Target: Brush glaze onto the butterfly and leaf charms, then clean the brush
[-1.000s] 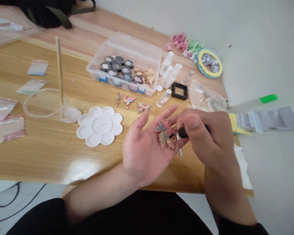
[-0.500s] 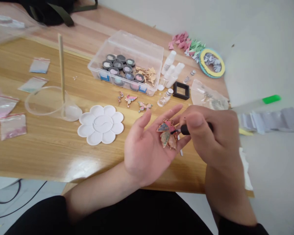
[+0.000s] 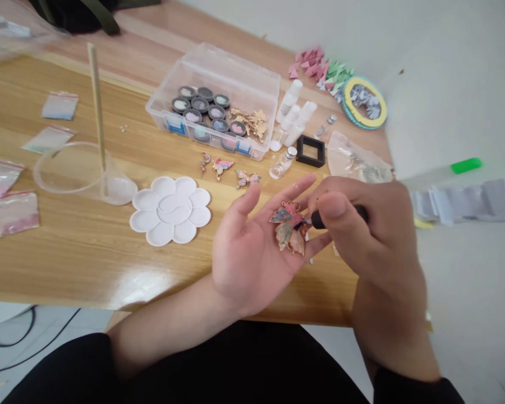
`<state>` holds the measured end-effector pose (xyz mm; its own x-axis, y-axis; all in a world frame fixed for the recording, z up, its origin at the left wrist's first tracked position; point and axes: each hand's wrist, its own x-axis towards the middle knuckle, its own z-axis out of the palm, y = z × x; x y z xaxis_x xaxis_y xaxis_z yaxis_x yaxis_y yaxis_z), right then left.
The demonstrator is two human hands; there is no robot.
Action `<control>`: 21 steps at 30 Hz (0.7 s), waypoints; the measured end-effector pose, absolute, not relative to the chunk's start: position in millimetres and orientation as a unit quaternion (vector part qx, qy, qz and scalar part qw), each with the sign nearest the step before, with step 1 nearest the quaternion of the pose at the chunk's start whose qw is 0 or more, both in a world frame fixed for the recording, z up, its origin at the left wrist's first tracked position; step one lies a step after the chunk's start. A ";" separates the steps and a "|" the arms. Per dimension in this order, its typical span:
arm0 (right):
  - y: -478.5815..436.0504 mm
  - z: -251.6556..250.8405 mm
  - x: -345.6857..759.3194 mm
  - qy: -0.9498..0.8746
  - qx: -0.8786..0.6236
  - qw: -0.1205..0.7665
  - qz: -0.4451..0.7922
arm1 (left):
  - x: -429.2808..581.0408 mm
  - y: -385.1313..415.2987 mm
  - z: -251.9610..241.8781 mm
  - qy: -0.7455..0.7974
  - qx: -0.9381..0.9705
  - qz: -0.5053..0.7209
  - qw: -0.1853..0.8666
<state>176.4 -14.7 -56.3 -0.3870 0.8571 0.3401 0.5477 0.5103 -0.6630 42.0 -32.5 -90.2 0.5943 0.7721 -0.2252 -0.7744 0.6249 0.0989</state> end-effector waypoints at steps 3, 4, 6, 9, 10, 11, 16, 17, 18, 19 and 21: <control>-15.9 -54.7 178.5 -0.791 -0.452 0.339 0.236 | 42.0 -31.9 -91.8 0.107 -0.010 0.440 0.892; -17.5 -53.9 180.4 -0.786 -0.459 0.335 0.245 | 41.7 -31.8 -92.5 0.105 -0.012 0.439 0.892; -21.6 -51.9 184.6 -0.777 -0.467 0.330 0.262 | 41.1 -31.9 -93.6 0.108 -0.016 0.434 0.894; -25.9 -47.6 189.1 -0.787 -0.446 0.302 0.301 | 40.3 -32.5 -93.9 0.122 -0.011 0.429 0.895; -26.2 -45.9 189.6 -0.792 -0.443 0.284 0.310 | 40.2 -32.7 -93.6 0.128 -0.007 0.429 0.894; -25.8 -44.4 189.5 -0.798 -0.440 0.263 0.318 | 40.1 -33.0 -93.3 0.136 -0.004 0.428 0.893; -18.8 -41.4 185.2 -0.818 -0.437 0.194 0.320 | 39.8 -33.4 -93.0 0.168 -0.001 0.418 0.893; -17.6 -41.9 184.3 -0.817 -0.440 0.194 0.319 | 39.8 -33.3 -93.4 0.167 -0.004 0.417 0.894; -16.9 -42.6 183.5 -0.814 -0.444 0.197 0.318 | 39.7 -33.1 -93.8 0.161 -0.007 0.416 0.895; -16.4 -43.3 182.8 -0.811 -0.449 0.201 0.316 | 39.6 -32.9 -94.2 0.153 -0.011 0.416 0.896; -16.5 -44.7 182.1 -0.806 -0.457 0.205 0.317 | 39.5 -32.6 -94.7 0.135 -0.014 0.416 0.899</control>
